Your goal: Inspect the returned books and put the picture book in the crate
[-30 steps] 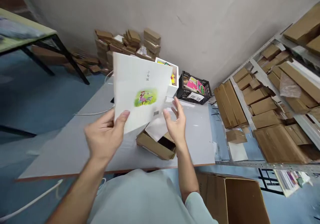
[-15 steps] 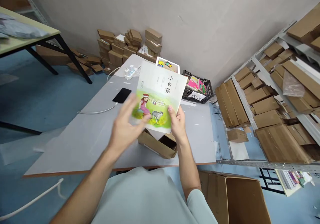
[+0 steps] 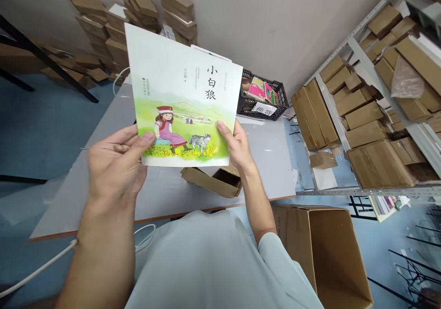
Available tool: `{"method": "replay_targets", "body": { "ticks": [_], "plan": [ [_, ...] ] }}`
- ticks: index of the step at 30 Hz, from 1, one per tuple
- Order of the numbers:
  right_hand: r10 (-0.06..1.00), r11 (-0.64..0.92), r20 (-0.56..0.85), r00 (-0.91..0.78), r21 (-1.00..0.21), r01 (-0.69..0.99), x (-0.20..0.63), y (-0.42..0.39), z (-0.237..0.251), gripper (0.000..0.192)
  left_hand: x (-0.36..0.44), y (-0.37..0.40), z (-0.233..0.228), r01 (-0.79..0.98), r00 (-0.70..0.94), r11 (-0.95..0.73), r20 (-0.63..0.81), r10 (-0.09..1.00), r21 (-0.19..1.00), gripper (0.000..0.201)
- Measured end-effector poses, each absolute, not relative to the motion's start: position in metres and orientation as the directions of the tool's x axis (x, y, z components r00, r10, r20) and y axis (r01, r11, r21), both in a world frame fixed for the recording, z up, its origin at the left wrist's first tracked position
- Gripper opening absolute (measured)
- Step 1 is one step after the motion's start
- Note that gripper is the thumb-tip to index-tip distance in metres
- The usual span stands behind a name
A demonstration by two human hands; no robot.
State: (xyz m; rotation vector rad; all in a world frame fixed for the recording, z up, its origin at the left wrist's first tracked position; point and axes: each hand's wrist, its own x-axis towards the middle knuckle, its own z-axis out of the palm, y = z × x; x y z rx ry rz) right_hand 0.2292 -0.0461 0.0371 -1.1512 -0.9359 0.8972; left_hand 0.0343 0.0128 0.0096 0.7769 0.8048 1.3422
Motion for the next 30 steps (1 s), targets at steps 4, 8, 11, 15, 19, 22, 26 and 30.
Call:
{"method": "replay_targets", "body": {
  "ticks": [4,8,11,15,19,22,26,30],
  "plan": [
    [0.933,0.149,0.12,0.339,-0.987,-0.059,0.233,-0.043,0.035,0.079,0.04,0.015,0.008,-0.509,0.04,0.053,-0.038,0.998,0.859,0.073],
    [0.934,0.147,0.114,0.339,-0.986,-0.074,0.235,-0.039,0.032,0.082,0.044,0.017,0.008,-0.502,0.018,0.044,-0.04,0.999,0.864,0.069],
    [0.933,0.157,0.119,0.341,-0.984,-0.085,0.236,-0.037,0.031,0.08,0.045,0.018,0.007,-0.493,0.01,0.04,-0.04,0.999,0.869,0.068],
    [0.915,0.188,0.153,0.372,-0.98,-0.059,0.24,-0.033,0.026,0.068,0.045,0.016,0.007,-0.452,-0.023,-0.027,0.019,1.0,0.892,0.065],
    [0.864,0.176,0.127,0.486,-0.983,-0.056,0.253,-0.013,0.007,0.064,0.06,-0.006,0.012,-0.208,-0.153,-0.254,0.225,0.962,0.945,0.043],
    [0.869,0.191,0.095,0.485,-0.969,-0.154,0.261,0.014,-0.013,0.061,0.086,-0.035,0.011,0.1,-0.034,-0.509,0.514,0.857,0.855,0.026],
    [0.905,0.328,0.246,0.347,-0.922,-0.204,0.257,0.047,-0.033,0.099,0.121,-0.065,-0.002,0.136,0.258,-0.769,0.727,0.636,0.625,0.034],
    [0.859,0.406,0.316,0.404,-0.9,-0.158,0.247,0.059,-0.047,0.084,0.138,-0.076,-0.021,0.17,0.332,-0.793,0.724,0.605,0.585,0.042]
  ]
}}
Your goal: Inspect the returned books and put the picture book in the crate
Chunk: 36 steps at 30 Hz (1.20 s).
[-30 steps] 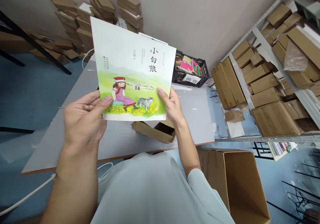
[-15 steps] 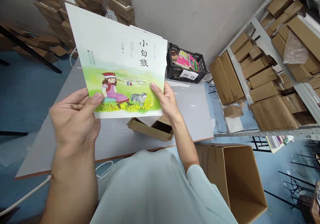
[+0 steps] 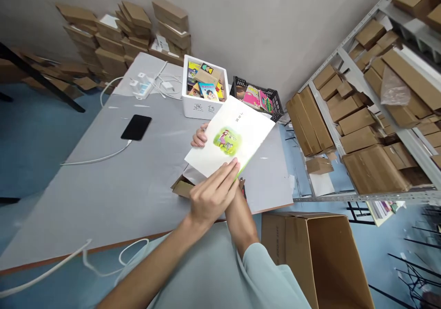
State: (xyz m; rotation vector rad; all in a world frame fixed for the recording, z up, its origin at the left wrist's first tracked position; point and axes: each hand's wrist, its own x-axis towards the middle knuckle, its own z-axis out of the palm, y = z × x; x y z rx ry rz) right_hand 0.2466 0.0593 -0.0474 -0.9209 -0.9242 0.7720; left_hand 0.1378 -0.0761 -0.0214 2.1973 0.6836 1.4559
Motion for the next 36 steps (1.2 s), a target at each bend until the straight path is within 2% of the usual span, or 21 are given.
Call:
{"method": "replay_targets", "body": {
  "ticks": [1,2,6,9,11,13,16,19,22,25,29,32,36],
  "plan": [
    [0.849,0.376,0.279,0.449,-0.916,-0.14,0.245,0.059,-0.05,0.074,0.139,-0.077,-0.024,0.173,0.338,-0.795,0.723,0.603,0.582,0.043],
    [0.832,0.347,0.244,0.498,-0.93,-0.123,0.245,0.058,-0.052,0.073,0.14,-0.078,-0.025,0.173,0.342,-0.797,0.723,0.6,0.579,0.044],
    [0.824,0.206,0.103,0.558,-0.97,-0.125,0.253,0.042,-0.051,0.09,0.131,-0.076,-0.013,0.18,0.34,-0.774,0.7,0.628,0.607,0.048],
    [0.85,0.083,-0.035,0.526,-0.977,-0.199,0.263,0.024,-0.046,0.08,0.112,-0.062,0.005,0.159,0.286,-0.654,0.6,0.748,0.74,0.051],
    [0.844,0.066,-0.07,0.531,-0.971,-0.232,0.27,0.011,-0.042,0.068,0.097,-0.038,0.01,0.113,0.212,-0.511,0.482,0.85,0.852,0.05],
    [0.845,0.062,-0.073,0.53,-0.971,-0.233,0.277,0.0,-0.038,0.066,0.084,-0.004,0.003,0.048,0.132,-0.355,0.347,0.929,0.933,0.049],
    [0.847,0.089,-0.009,0.532,-0.983,-0.158,0.28,-0.012,-0.029,0.072,0.077,0.046,-0.025,0.026,0.123,-0.224,0.219,0.968,0.974,0.058],
    [0.79,0.148,0.164,0.591,-0.986,0.076,0.265,-0.019,-0.023,0.06,0.087,0.068,-0.05,0.086,0.147,-0.249,0.235,0.961,0.965,0.064],
    [0.736,0.101,0.318,0.598,-0.924,0.368,0.236,-0.025,-0.022,0.047,0.102,0.056,-0.054,-0.12,0.27,-0.2,0.226,0.936,0.972,0.079],
    [0.771,0.074,0.388,0.505,-0.842,0.534,0.208,-0.032,-0.026,0.044,0.108,0.038,-0.041,-0.352,0.369,-0.058,0.195,0.909,0.934,0.082],
    [0.793,0.026,0.373,0.481,-0.811,0.584,0.191,-0.043,-0.034,0.042,0.098,0.033,-0.027,-0.381,0.353,0.034,0.112,0.929,0.924,0.07],
    [0.785,-0.022,0.354,0.508,-0.804,0.594,0.19,-0.049,-0.039,0.043,0.091,0.036,-0.028,-0.379,0.391,0.085,0.076,0.917,0.922,0.07],
    [0.793,-0.008,0.356,0.494,-0.805,0.593,0.193,-0.053,-0.039,0.044,0.092,0.039,-0.037,-0.425,0.434,0.163,0.042,0.9,0.89,0.07]
  ]
}}
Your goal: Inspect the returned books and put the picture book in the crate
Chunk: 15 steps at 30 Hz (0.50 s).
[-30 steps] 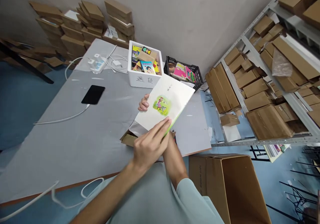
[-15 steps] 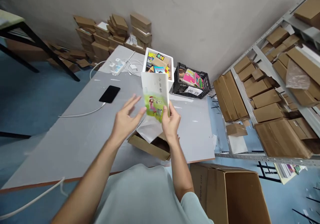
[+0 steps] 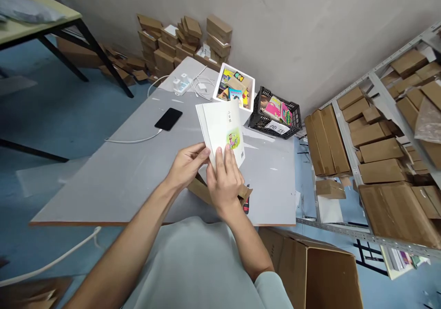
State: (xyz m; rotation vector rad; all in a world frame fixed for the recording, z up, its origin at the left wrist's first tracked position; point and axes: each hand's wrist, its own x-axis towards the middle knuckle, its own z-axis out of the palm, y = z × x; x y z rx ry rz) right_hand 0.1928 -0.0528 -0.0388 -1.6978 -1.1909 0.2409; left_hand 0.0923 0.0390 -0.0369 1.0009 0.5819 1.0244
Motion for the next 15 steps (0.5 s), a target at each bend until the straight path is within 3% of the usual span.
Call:
{"method": "replay_targets", "body": {
  "ticks": [8,15],
  "plan": [
    [0.816,0.042,0.357,0.453,-0.82,0.57,0.199,-0.055,-0.027,0.061,0.097,0.038,-0.045,-0.439,0.436,0.227,-0.015,0.9,0.869,0.069],
    [0.732,0.083,0.348,0.586,-0.899,0.43,0.211,-0.059,-0.029,0.042,0.095,0.034,-0.027,-0.39,0.235,0.121,-0.028,0.972,0.913,0.054]
  ]
}}
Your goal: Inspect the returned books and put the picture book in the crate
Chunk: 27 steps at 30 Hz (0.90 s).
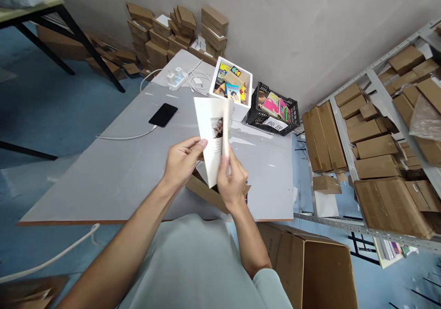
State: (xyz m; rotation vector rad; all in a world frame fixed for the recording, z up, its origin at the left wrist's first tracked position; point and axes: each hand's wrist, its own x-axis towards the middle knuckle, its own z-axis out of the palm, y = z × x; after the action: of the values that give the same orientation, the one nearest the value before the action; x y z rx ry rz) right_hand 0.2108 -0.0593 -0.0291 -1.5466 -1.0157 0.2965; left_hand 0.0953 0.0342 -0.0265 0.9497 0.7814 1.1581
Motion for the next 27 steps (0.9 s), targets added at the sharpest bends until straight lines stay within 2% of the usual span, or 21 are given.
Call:
{"method": "replay_targets", "body": {
  "ticks": [3,5,8,12,16,18,21,22,25,27],
  "plan": [
    [0.641,0.105,0.298,0.707,-0.947,0.304,0.237,-0.06,-0.028,0.05,0.07,0.05,-0.02,-0.38,-0.032,0.036,-0.052,0.998,0.924,0.037],
    [0.61,0.11,0.258,0.75,-0.964,0.242,0.256,-0.06,-0.026,0.058,0.05,0.064,-0.018,-0.338,-0.208,-0.049,-0.024,0.978,0.94,0.026],
    [0.603,0.111,0.248,0.758,-0.967,0.229,0.271,-0.061,-0.025,0.067,0.029,0.076,-0.019,-0.293,-0.292,-0.105,0.016,0.956,0.95,0.026],
    [0.607,0.099,0.239,0.758,-0.969,0.225,0.27,-0.062,-0.026,0.071,0.026,0.072,-0.019,-0.305,-0.261,-0.1,0.017,0.965,0.947,0.029],
    [0.598,0.102,0.256,0.759,-0.964,0.245,0.267,-0.062,-0.025,0.067,0.027,0.064,-0.018,-0.333,-0.19,-0.097,0.034,0.981,0.938,0.037],
    [0.6,0.099,0.275,0.751,-0.957,0.272,0.266,-0.063,-0.023,0.065,0.025,0.061,-0.017,-0.336,-0.162,-0.111,0.059,0.985,0.935,0.048],
    [0.6,0.093,0.324,0.731,-0.936,0.339,0.26,-0.064,-0.018,0.062,0.021,0.058,-0.016,-0.332,-0.13,-0.166,0.129,0.983,0.929,0.076],
    [0.599,0.092,0.348,0.722,-0.925,0.369,0.257,-0.064,-0.016,0.061,0.02,0.057,-0.016,-0.314,-0.124,-0.192,0.16,0.979,0.93,0.076],
    [0.597,0.082,0.442,0.67,-0.864,0.497,0.246,-0.067,-0.011,0.056,0.021,0.05,-0.015,-0.178,-0.082,-0.246,0.235,0.968,0.953,0.042],
    [0.605,0.063,0.531,0.593,-0.774,0.63,0.237,-0.069,-0.011,0.051,0.026,0.042,-0.013,-0.082,-0.019,-0.247,0.246,0.969,0.966,0.031]
  ]
}}
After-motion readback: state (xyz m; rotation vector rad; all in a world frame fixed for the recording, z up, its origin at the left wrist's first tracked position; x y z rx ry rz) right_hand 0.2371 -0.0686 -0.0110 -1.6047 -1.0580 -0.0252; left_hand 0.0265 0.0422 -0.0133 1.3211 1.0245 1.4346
